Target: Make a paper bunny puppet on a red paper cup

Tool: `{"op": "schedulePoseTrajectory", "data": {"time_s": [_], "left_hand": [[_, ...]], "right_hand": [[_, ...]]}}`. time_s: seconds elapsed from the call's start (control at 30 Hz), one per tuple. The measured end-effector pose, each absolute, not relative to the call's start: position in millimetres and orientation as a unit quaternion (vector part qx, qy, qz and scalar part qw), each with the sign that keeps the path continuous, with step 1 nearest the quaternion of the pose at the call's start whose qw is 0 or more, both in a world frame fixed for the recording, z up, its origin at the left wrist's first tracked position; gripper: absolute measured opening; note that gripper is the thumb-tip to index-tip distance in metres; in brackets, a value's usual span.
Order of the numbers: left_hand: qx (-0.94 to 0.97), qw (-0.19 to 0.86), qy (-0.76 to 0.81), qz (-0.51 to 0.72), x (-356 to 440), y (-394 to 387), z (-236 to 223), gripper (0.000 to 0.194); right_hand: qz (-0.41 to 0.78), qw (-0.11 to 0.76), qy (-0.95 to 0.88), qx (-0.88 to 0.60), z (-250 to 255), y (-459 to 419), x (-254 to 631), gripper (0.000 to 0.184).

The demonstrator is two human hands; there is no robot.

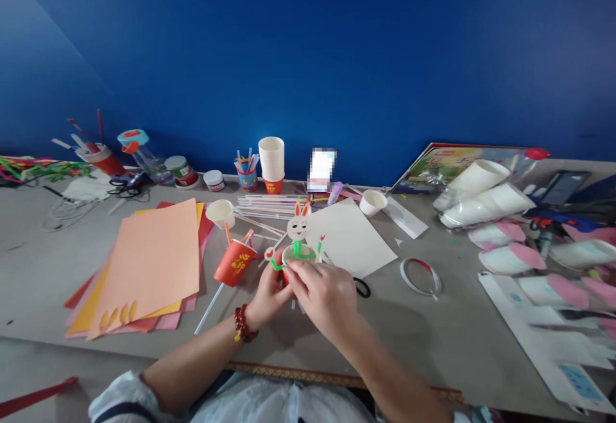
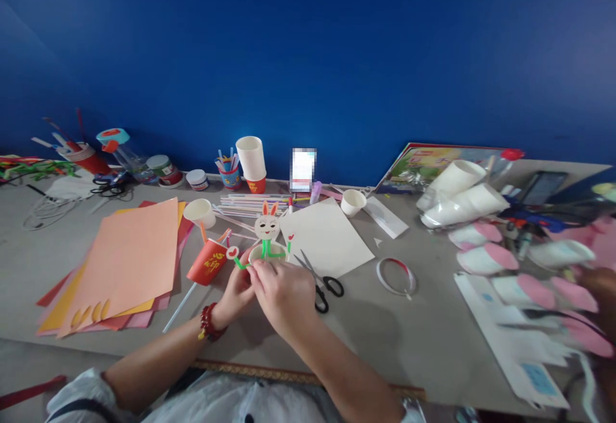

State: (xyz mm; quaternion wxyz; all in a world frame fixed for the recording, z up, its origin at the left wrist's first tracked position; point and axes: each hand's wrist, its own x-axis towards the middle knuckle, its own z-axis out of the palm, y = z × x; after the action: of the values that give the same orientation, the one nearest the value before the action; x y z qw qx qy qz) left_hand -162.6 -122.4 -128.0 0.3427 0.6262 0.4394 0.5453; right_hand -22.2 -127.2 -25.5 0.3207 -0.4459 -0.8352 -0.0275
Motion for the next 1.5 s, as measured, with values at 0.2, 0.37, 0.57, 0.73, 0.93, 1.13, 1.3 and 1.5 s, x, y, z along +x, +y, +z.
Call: {"op": "schedulePoseTrajectory", "data": {"time_s": [0.2,0.37,0.57,0.73,0.93,1.13,1.3,1.5], "left_hand": [[0.621,0.378,0.441,0.526,-167,-123,-119,0.052],[0.649,0.377,0.411,0.518,-169,-124,-107,0.060],[0.695,0.309,0.398,0.513,-169,-126,-106,0.066],[0.708,0.248,0.407,0.521,-171,-127,-110,0.069],[0.714,0.206,0.401,0.535,-176,-125,-111,0.068],[0.713,0.169,0.390,0.558,-174,-125,-105,0.062],[0.715,0.163,0.408,0.544,-173,-125,-100,0.058],[0.716,0.127,0.433,0.532,-173,-123,-91,0.058]], "right_hand": [[0.030,0.348,-0.842,-0.411,-20,-123,-8,0.017],[0.054,0.350,-0.845,-0.400,-16,-120,-7,0.017],[0.049,0.336,-0.861,-0.380,-9,-119,-11,0.015],[0.074,0.333,-0.862,-0.375,-8,-127,-15,0.012],[0.097,0.354,-0.846,-0.386,-9,-135,-19,0.011],[0.114,0.370,-0.835,-0.392,-13,-138,-20,0.010],[0.112,0.378,-0.833,-0.388,-16,-134,-21,0.009],[0.130,0.386,-0.826,-0.389,-20,-129,-22,0.010]]}}
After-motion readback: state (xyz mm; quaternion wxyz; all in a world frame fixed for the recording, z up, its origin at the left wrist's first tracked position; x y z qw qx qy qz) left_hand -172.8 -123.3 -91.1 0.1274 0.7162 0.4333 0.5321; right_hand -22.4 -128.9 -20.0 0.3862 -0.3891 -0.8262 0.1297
